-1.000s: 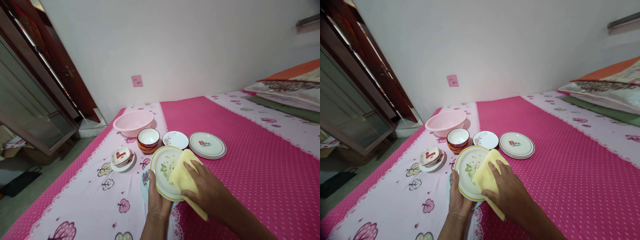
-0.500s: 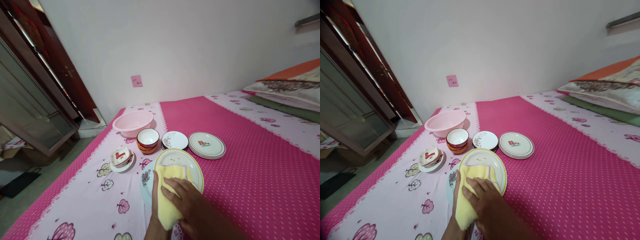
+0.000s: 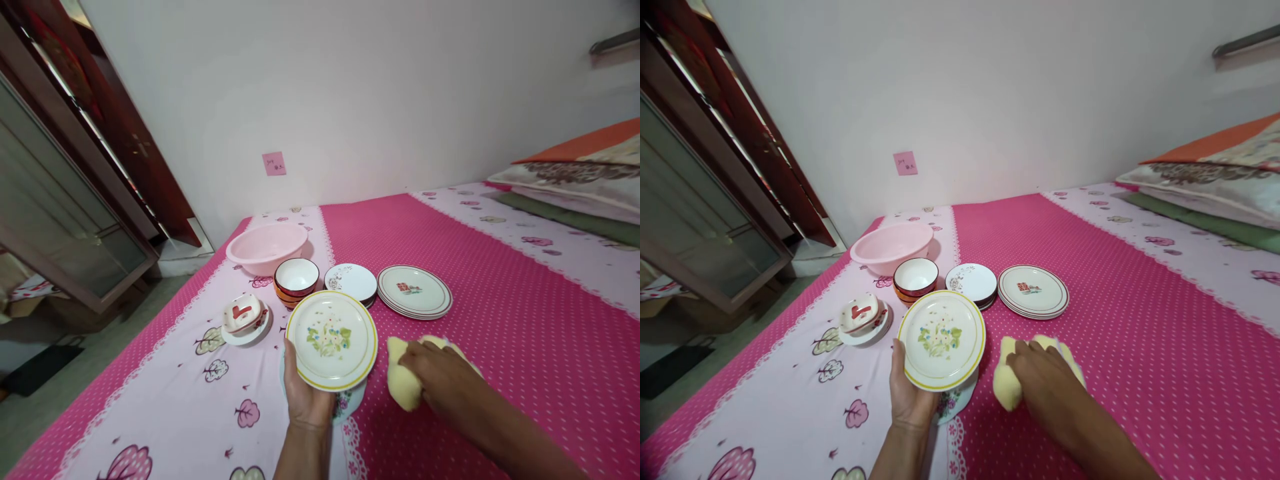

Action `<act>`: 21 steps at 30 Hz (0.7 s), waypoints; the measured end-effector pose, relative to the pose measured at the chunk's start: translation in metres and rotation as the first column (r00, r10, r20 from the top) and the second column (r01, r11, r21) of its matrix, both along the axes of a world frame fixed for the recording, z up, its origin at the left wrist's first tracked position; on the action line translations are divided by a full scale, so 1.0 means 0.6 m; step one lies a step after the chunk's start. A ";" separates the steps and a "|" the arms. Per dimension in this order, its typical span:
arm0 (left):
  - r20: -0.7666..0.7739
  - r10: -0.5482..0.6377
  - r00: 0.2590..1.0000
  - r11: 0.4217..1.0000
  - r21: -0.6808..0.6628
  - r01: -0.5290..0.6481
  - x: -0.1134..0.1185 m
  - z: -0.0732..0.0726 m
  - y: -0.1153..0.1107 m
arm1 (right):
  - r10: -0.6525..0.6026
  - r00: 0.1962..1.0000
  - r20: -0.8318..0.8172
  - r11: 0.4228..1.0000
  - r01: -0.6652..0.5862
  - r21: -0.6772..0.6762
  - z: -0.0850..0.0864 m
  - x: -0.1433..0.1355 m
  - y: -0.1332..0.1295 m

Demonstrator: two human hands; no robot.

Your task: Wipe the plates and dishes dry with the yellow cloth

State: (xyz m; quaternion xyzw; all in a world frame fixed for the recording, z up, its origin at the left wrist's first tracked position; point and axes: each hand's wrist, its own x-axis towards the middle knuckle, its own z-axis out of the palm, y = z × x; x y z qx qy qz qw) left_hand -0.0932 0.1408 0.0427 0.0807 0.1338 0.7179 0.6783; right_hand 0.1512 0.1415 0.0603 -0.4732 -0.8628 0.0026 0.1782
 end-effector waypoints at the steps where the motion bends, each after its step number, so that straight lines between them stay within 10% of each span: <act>1: -0.002 -0.006 1.000 1.000 0.006 0.006 -0.001 -0.001 0.000 | -0.009 1.000 0.029 0.996 0.012 -0.092 -0.004 -0.001 0.003; 7: -0.013 -0.031 0.999 0.999 0.022 0.032 0.003 -0.012 0.001 | 0.052 0.915 -0.400 0.872 -0.237 -0.428 0.043 -0.026 0.003; 14: -0.004 -0.130 0.991 0.990 0.050 0.131 0.019 -0.021 -0.001 | -0.371 0.489 -0.790 0.602 -0.521 -0.605 0.015 -0.092 0.004; 21: -0.074 -0.293 0.953 0.946 0.121 0.300 0.051 -0.011 -0.008 | -0.578 0.087 -0.811 0.649 -0.554 -0.522 0.001 -0.086 0.010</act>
